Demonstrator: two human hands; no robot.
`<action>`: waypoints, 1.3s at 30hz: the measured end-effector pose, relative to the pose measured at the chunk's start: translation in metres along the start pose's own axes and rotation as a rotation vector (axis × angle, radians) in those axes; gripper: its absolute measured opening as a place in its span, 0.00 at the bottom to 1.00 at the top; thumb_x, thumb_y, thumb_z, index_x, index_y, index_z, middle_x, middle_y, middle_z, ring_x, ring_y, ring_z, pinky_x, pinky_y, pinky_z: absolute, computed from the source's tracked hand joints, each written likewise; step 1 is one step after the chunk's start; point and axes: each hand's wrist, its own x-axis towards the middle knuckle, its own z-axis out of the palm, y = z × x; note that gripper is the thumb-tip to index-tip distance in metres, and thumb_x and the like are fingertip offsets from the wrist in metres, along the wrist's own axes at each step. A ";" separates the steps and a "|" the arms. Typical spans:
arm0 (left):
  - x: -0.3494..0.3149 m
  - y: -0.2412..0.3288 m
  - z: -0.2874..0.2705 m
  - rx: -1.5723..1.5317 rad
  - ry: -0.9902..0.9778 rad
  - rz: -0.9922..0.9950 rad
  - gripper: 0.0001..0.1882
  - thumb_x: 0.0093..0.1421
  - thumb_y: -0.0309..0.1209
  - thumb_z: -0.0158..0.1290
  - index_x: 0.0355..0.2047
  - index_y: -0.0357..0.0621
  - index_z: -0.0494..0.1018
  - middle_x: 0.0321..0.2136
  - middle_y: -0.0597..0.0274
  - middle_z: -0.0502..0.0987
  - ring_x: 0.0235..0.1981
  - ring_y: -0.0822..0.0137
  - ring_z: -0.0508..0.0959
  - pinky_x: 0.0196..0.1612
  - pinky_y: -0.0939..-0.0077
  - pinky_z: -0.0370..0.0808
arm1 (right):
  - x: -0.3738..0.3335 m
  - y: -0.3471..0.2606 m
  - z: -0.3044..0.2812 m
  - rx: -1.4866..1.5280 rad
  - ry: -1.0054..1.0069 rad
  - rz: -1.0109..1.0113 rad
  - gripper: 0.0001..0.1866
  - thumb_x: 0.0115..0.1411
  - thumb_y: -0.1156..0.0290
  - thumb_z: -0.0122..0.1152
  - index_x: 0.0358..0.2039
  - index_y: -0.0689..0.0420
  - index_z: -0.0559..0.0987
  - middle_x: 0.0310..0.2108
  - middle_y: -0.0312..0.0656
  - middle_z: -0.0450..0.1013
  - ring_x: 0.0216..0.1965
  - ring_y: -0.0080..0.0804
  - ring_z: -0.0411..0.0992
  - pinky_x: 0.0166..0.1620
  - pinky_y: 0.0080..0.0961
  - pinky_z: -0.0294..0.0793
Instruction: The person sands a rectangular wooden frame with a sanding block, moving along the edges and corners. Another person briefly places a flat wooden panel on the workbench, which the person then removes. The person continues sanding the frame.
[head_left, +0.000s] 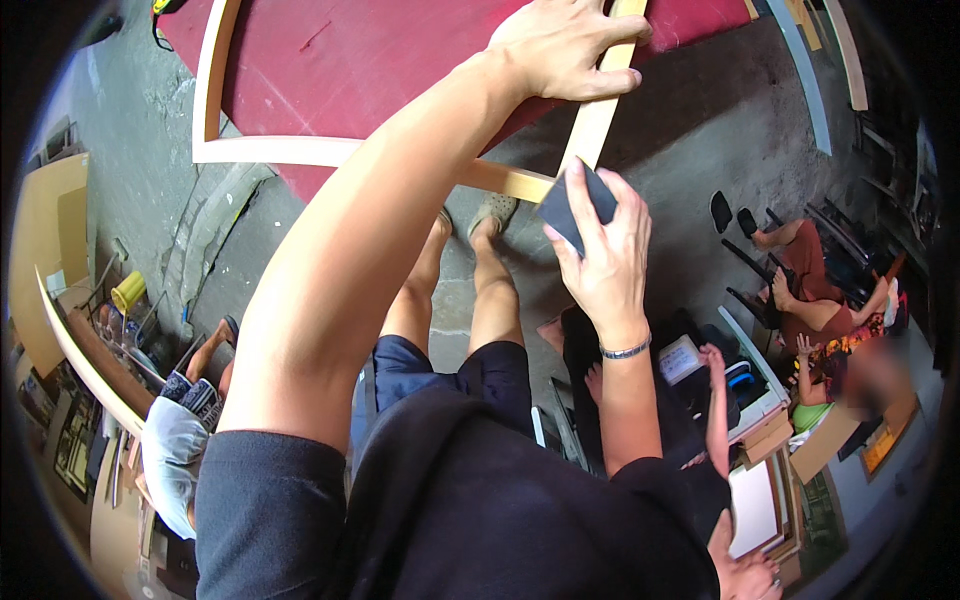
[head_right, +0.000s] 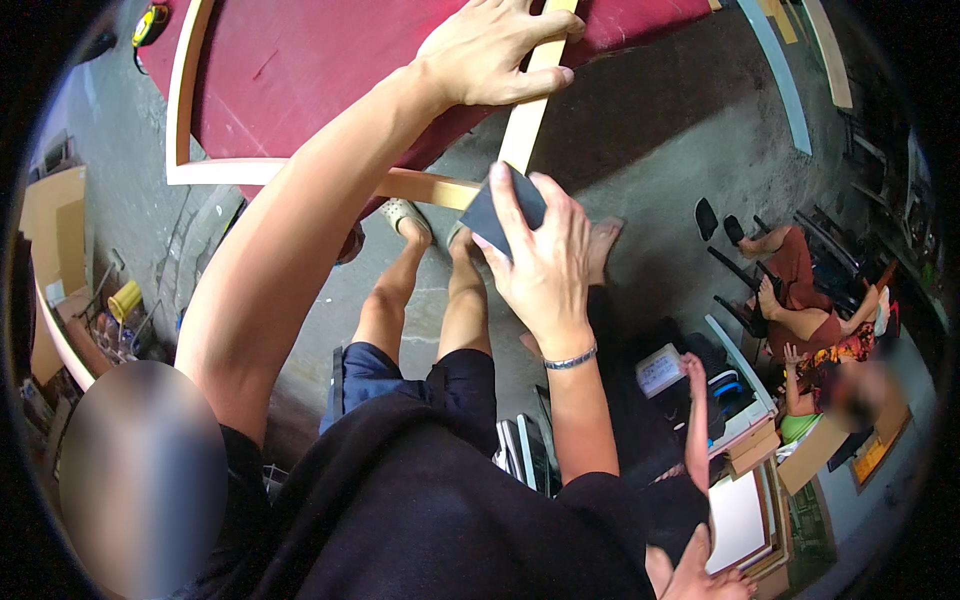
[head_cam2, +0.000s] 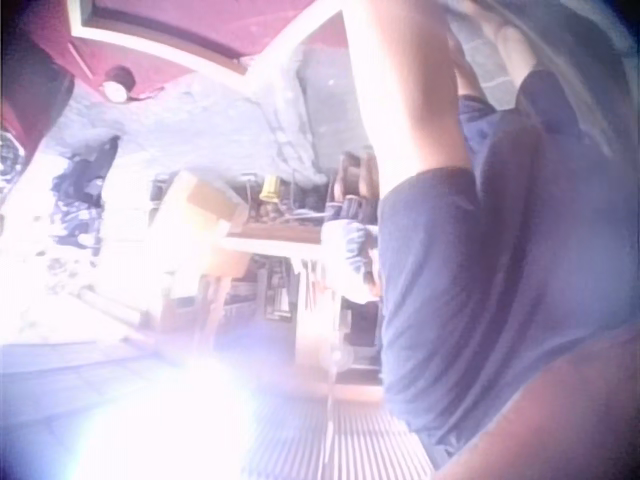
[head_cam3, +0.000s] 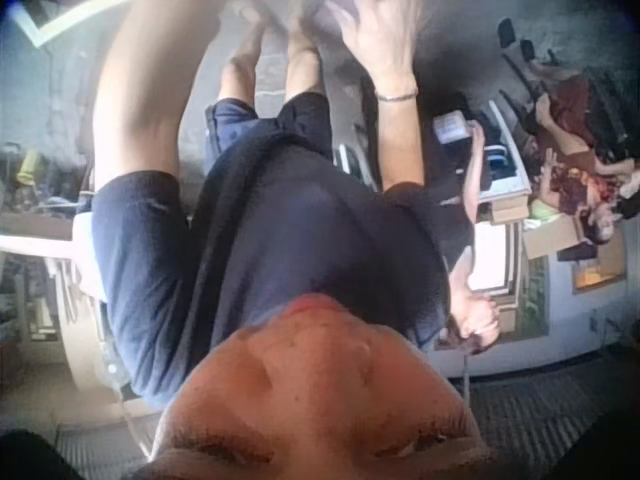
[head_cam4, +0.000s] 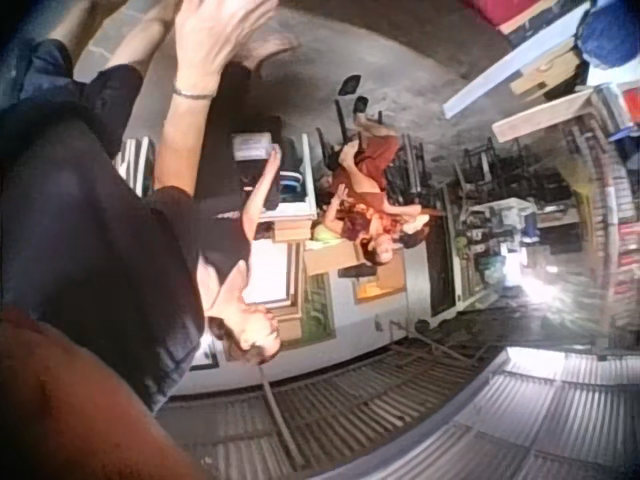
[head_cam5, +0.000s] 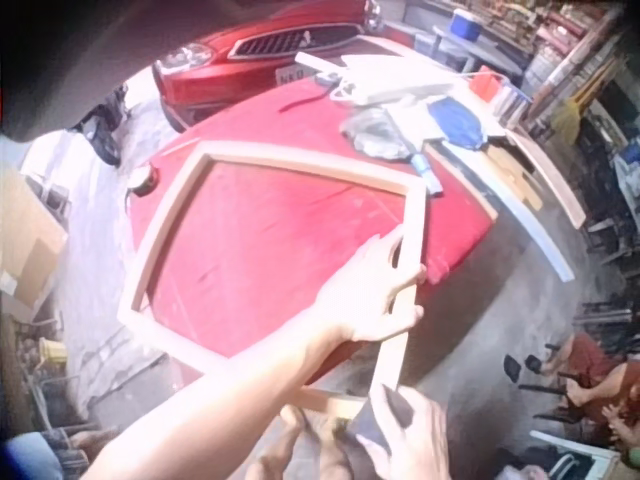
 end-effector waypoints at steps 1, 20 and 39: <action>0.001 0.000 0.004 -0.001 0.100 0.036 0.21 0.50 0.42 0.59 0.43 0.48 0.77 0.59 0.40 0.64 0.53 0.37 0.68 0.58 0.46 0.69 | -0.009 0.003 -0.001 -0.009 0.029 0.003 0.37 0.61 0.53 0.66 0.69 0.49 0.70 0.58 0.53 0.65 0.56 0.53 0.66 0.59 0.48 0.65; 0.010 0.002 0.011 -0.021 0.192 0.040 0.12 0.47 0.34 0.56 0.31 0.42 0.74 0.36 0.45 0.72 0.37 0.42 0.76 0.41 0.50 0.75 | -0.021 0.001 0.008 -0.060 0.073 0.011 0.39 0.50 0.72 0.72 0.65 0.40 0.76 0.55 0.46 0.68 0.55 0.48 0.68 0.56 0.44 0.64; 0.009 0.003 0.016 0.052 0.226 0.035 0.12 0.47 0.35 0.56 0.29 0.40 0.73 0.38 0.43 0.72 0.40 0.41 0.75 0.43 0.50 0.75 | -0.040 0.001 0.010 -0.007 0.056 0.079 0.40 0.54 0.77 0.67 0.67 0.34 0.73 0.52 0.45 0.67 0.51 0.48 0.67 0.53 0.44 0.65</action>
